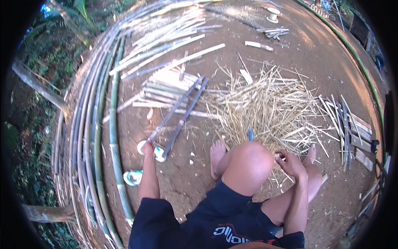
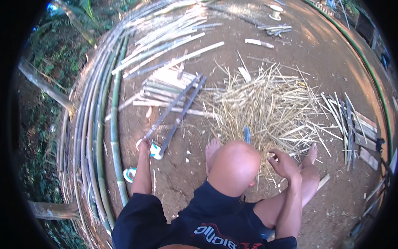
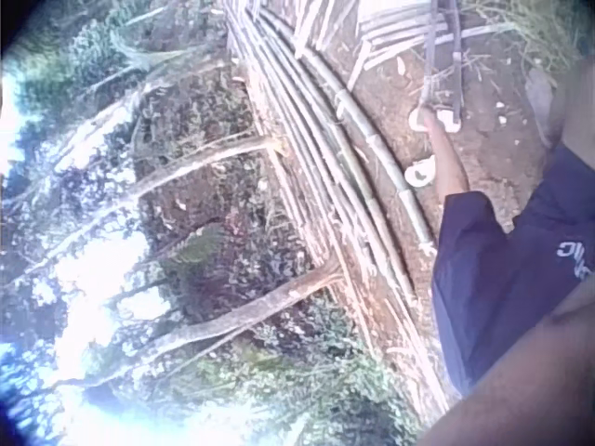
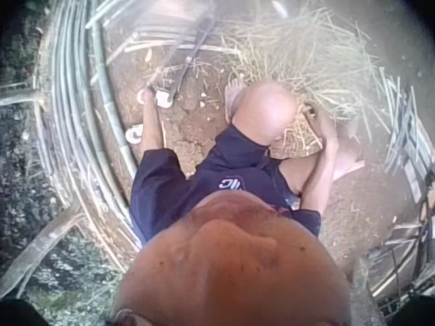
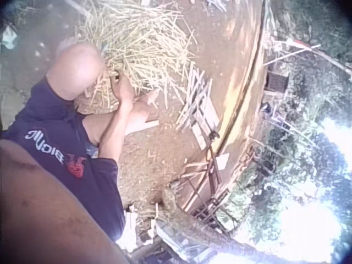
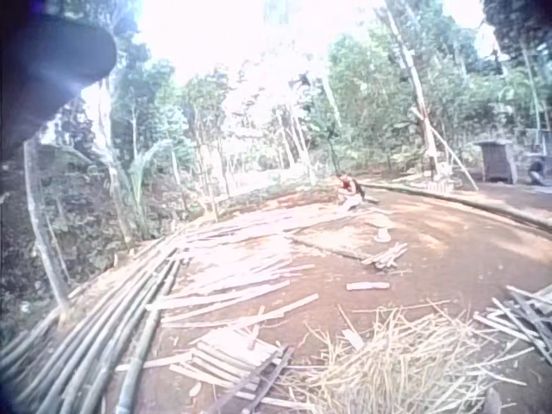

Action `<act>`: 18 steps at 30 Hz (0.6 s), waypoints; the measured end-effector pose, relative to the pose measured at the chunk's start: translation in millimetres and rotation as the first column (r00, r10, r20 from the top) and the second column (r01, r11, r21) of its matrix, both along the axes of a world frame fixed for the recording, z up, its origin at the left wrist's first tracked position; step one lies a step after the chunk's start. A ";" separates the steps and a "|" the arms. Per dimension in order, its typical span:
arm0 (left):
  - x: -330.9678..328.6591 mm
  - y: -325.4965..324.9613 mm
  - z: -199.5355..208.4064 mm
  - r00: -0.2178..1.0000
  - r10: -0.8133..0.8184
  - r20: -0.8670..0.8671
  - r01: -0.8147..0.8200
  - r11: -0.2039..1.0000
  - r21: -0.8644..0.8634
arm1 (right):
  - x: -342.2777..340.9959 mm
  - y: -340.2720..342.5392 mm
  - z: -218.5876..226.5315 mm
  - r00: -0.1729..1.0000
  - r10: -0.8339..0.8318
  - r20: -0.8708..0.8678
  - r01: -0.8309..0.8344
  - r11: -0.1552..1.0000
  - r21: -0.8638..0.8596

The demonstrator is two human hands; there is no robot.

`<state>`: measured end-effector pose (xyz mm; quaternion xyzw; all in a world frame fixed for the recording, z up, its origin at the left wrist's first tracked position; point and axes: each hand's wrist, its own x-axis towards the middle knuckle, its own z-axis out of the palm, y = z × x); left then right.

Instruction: The person sits on the ground and uses a machete to split long bamboo poles into thin strips. They hold the bamboo with one hand and strike it with the machete to separate the layers, creating a pile of bamboo slivers.

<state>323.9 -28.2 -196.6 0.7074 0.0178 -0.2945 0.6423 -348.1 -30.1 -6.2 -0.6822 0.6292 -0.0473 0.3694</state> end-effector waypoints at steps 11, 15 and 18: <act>-63.3 -115.4 277.1 0.376 -0.154 0.914 0.371 0.929 0.004 | 11.1 13.0 34.9 0.997 0.041 0.068 -0.036 0.997 -0.073; -144.9 -163.4 391.0 0.123 -0.084 0.989 0.485 0.874 0.014 | -9.4 21.1 28.5 0.999 0.019 0.049 -0.013 0.994 -0.110; -146.4 -201.4 435.1 -0.094 -0.022 0.995 0.587 0.806 0.073 | -24.4 24.0 9.1 0.997 0.023 0.079 -0.012 0.991 -0.133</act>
